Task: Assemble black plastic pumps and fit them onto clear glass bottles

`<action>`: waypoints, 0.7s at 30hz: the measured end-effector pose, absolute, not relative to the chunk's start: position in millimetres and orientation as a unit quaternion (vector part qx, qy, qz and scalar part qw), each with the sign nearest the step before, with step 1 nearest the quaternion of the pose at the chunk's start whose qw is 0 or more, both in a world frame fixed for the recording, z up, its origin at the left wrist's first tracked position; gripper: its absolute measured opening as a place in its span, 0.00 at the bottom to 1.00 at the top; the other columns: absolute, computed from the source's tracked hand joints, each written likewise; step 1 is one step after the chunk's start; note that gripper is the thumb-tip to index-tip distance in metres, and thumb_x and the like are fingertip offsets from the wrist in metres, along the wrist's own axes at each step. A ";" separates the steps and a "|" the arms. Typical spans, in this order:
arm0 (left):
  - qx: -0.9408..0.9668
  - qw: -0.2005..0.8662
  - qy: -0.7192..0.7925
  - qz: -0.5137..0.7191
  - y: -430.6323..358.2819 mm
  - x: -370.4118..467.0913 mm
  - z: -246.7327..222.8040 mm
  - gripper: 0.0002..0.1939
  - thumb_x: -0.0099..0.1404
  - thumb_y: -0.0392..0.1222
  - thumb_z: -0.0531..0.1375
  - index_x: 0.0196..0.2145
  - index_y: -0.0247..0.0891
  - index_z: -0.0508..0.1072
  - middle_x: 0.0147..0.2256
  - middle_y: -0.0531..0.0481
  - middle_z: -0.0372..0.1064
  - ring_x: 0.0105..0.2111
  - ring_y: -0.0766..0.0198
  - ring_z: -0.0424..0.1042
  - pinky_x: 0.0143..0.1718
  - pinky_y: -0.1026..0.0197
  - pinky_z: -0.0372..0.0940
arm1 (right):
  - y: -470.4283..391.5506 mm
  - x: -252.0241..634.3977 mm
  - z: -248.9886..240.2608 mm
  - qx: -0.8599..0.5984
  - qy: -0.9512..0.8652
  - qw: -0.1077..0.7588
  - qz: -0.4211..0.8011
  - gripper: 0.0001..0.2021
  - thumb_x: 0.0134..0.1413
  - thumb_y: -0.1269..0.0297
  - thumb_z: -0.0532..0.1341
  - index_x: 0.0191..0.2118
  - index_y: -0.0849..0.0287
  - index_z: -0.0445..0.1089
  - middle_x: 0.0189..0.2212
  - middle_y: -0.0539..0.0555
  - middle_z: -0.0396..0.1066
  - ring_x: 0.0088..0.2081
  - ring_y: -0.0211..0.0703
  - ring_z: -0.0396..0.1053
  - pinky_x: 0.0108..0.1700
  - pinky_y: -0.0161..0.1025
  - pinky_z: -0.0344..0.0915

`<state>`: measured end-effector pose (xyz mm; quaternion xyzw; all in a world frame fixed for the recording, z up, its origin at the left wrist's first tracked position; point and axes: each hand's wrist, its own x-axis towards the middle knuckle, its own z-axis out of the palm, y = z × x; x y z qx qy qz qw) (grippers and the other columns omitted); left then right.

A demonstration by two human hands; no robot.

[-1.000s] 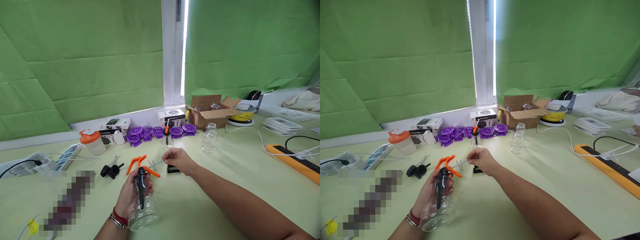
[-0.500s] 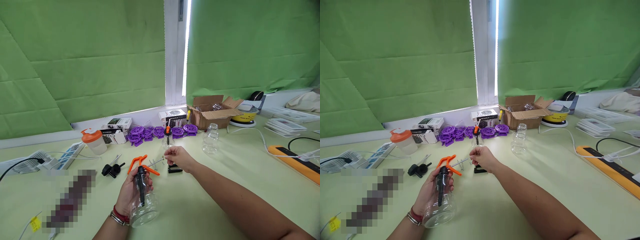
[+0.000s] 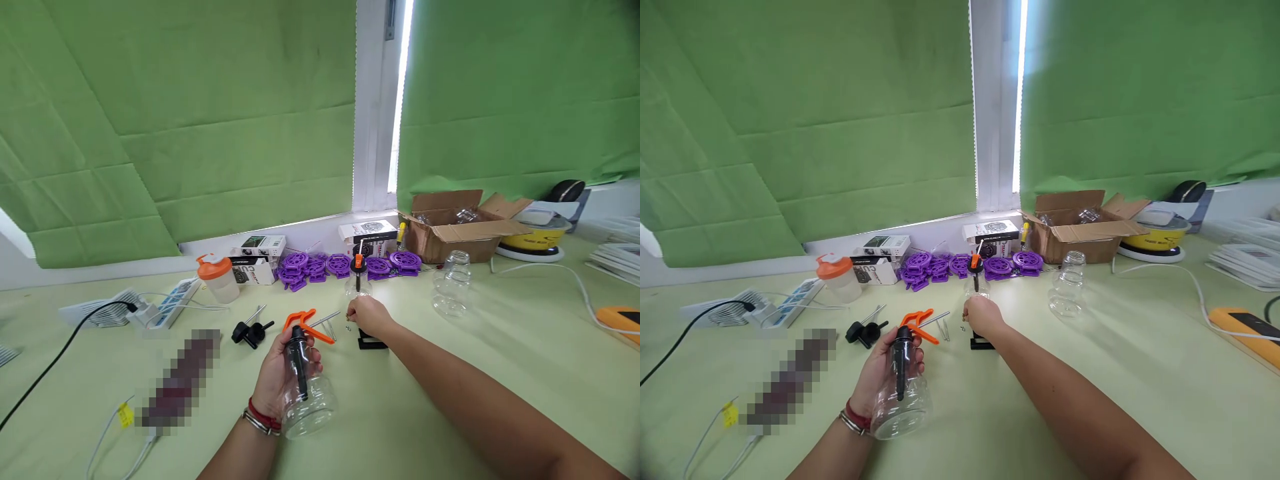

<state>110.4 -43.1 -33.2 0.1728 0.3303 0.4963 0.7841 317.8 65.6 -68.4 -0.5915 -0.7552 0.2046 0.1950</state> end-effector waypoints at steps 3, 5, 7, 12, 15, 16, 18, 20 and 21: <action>0.174 0.782 0.334 0.496 -43.2 110.3 -33.7 0.17 0.64 0.48 0.53 0.27 0.31 0.71 0.23 0.48 0.70 0.22 0.64 0.71 0.25 0.60 0.68 | 63.5 320.7 -65.1 -0.594 -0.755 0.198 0.197 0.08 0.43 0.78 0.61 0.27 0.60 0.75 0.29 0.57 0.75 0.34 0.46 0.69 0.32 0.37 0.55; 0.184 0.780 0.340 0.492 -43.8 110.2 -34.2 0.18 0.64 0.49 0.53 0.27 0.31 0.71 0.22 0.47 0.69 0.22 0.63 0.71 0.26 0.60 0.68 | 57.8 322.7 -58.9 -0.599 -0.749 0.212 0.185 0.07 0.47 0.75 0.59 0.30 0.60 0.74 0.31 0.57 0.74 0.36 0.46 0.69 0.33 0.37 0.56; 0.194 0.778 0.344 0.489 -45.5 111.2 -34.4 0.18 0.64 0.50 0.53 0.27 0.31 0.71 0.22 0.47 0.69 0.22 0.63 0.71 0.26 0.59 0.68 | 44.8 323.5 -50.3 -0.597 -0.740 0.244 0.190 0.07 0.53 0.69 0.56 0.32 0.59 0.73 0.32 0.56 0.73 0.36 0.45 0.68 0.35 0.37 0.57; 0.246 0.732 0.305 0.557 -54.6 123.5 -33.7 0.15 0.64 0.48 0.56 0.44 0.37 0.69 0.29 0.50 0.70 0.26 0.61 0.72 0.32 0.56 0.69 | -23.5 318.0 -33.7 -0.457 -0.610 0.312 0.567 0.21 0.58 0.48 0.51 0.34 0.62 0.69 0.31 0.56 0.71 0.29 0.40 0.66 0.29 0.36 0.59; 0.310 0.671 0.272 0.616 -61.0 132.7 -34.2 0.19 0.65 0.49 0.55 0.52 0.42 0.63 0.34 0.49 0.70 0.35 0.59 0.73 0.42 0.52 0.66 | -65.6 312.8 -35.2 -0.292 -0.512 0.269 0.762 0.25 0.53 0.44 0.57 0.50 0.56 0.63 0.40 0.56 0.68 0.39 0.42 0.68 0.34 0.37 0.63; 0.331 0.655 0.270 0.623 -62.6 134.4 -34.6 0.19 0.66 0.49 0.54 0.53 0.42 0.62 0.36 0.48 0.69 0.38 0.59 0.72 0.45 0.53 0.64 | -75.0 311.8 -37.0 -0.268 -0.479 0.266 0.792 0.28 0.49 0.44 0.61 0.52 0.54 0.60 0.41 0.55 0.67 0.39 0.43 0.68 0.35 0.38 0.63; 0.382 0.622 0.282 0.622 -65.0 134.1 -35.2 0.19 0.66 0.49 0.53 0.53 0.42 0.62 0.40 0.46 0.68 0.43 0.59 0.69 0.49 0.55 0.62 | -85.2 312.2 -40.7 -0.266 -0.440 0.280 0.811 0.33 0.41 0.50 0.68 0.51 0.54 0.58 0.41 0.54 0.65 0.38 0.41 0.67 0.37 0.38 0.63; 0.447 0.582 0.316 0.601 -66.3 129.7 -34.9 0.17 0.65 0.48 0.55 0.51 0.43 0.63 0.42 0.47 0.67 0.43 0.61 0.68 0.47 0.58 0.62 | -86.7 316.2 -42.3 -0.294 -0.436 0.301 0.796 0.34 0.34 0.55 0.72 0.48 0.56 0.58 0.38 0.52 0.65 0.36 0.39 0.66 0.37 0.36 0.62; 0.484 0.557 0.341 0.582 -66.8 126.7 -34.3 0.16 0.64 0.48 0.56 0.49 0.42 0.64 0.40 0.48 0.67 0.40 0.63 0.68 0.44 0.60 0.63 | -85.8 319.4 -42.0 -0.310 -0.444 0.302 0.784 0.34 0.32 0.57 0.73 0.47 0.58 0.59 0.36 0.51 0.64 0.35 0.38 0.65 0.36 0.35 0.61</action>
